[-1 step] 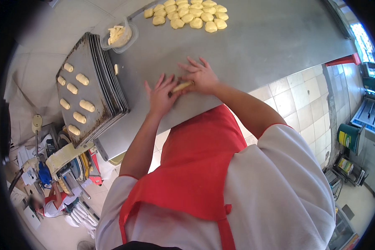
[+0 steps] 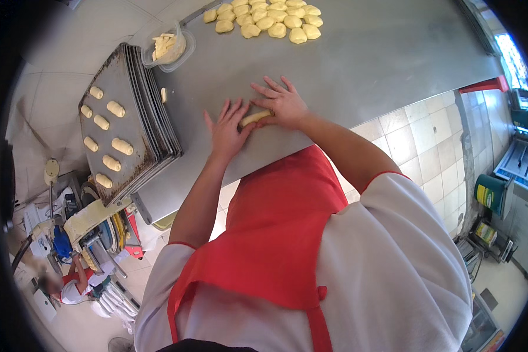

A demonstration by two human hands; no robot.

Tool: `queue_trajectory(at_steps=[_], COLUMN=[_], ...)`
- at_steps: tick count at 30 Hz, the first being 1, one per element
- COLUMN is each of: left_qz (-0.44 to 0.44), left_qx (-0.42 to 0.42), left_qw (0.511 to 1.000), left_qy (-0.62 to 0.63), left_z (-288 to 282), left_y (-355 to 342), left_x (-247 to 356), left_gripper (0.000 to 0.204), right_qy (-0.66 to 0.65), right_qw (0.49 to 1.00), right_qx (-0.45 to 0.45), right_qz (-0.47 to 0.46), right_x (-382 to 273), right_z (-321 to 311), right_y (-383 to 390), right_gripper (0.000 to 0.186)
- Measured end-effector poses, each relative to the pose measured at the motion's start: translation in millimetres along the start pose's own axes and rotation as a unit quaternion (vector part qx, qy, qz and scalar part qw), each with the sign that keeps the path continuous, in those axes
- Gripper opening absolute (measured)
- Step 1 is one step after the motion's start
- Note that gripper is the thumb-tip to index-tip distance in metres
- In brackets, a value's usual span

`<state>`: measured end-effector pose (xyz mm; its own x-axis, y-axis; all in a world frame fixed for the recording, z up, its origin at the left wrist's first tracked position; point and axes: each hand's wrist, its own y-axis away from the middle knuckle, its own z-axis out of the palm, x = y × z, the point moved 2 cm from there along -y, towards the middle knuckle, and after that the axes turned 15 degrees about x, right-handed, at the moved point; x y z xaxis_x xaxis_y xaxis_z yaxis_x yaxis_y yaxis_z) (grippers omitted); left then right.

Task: The person prepares bread rolls by taking pieces of dough, placing a strip of cheese inside, and rolling the dough by hand on a counter into a cylindrical shape before placing them onto a metal tray.

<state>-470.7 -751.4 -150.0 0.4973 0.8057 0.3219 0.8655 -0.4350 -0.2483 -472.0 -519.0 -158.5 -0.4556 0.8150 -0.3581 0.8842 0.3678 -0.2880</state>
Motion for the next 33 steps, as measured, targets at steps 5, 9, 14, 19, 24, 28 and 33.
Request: queue_trajectory(at_steps=[5, 9, 14, 19, 24, 28, 33], left_qz=[0.003, -0.006, -0.001, -0.009, -0.001, -0.010, -0.011], left_qx=[-0.066, 0.052, 0.017, 0.061, 0.011, 0.045, 0.032], left_qw=[0.997, 0.999, 1.000, 0.998, 1.000, 0.999, 0.999], left_qy=[-0.035, 0.010, -0.025, -0.011, -0.028, -0.018, 0.008], left_z=[-10.9, 3.3, 5.2, 10.8, 4.6, 7.5, 4.6], left_y=[9.7, 4.8, 21.8, 14.3, 20.8, 18.4, 32.6], left_x=[7.1, -5.3, -2.9, -4.0, -1.0, 5.4, 8.1], left_gripper=[0.056, 0.057, 0.061, 0.060, 0.058, 0.055, 0.056], right_qy=[-0.007, 0.004, 0.009, -0.004, 0.007, -0.007, -0.037], right_qw=[1.000, 0.999, 0.998, 0.998, 0.996, 0.999, 0.998], right_qx=[-0.017, 0.033, -0.028, 0.036, -0.068, 0.027, -0.017], right_qz=[-0.015, -0.027, -0.049, -0.043, -0.060, -0.039, -0.043], right_x=[-0.4, -4.8, -2.0, 0.1, -2.5, -1.1, -7.6], right_z=[-7.3, -0.2, -5.0, 1.3, -3.3, 2.9, -0.7], right_y=[6.2, -2.3, 4.6, -2.6, 6.9, 5.1, 21.6], right_gripper=[0.057, 0.057, 0.059, 0.063, 0.069, 0.063, 0.053])
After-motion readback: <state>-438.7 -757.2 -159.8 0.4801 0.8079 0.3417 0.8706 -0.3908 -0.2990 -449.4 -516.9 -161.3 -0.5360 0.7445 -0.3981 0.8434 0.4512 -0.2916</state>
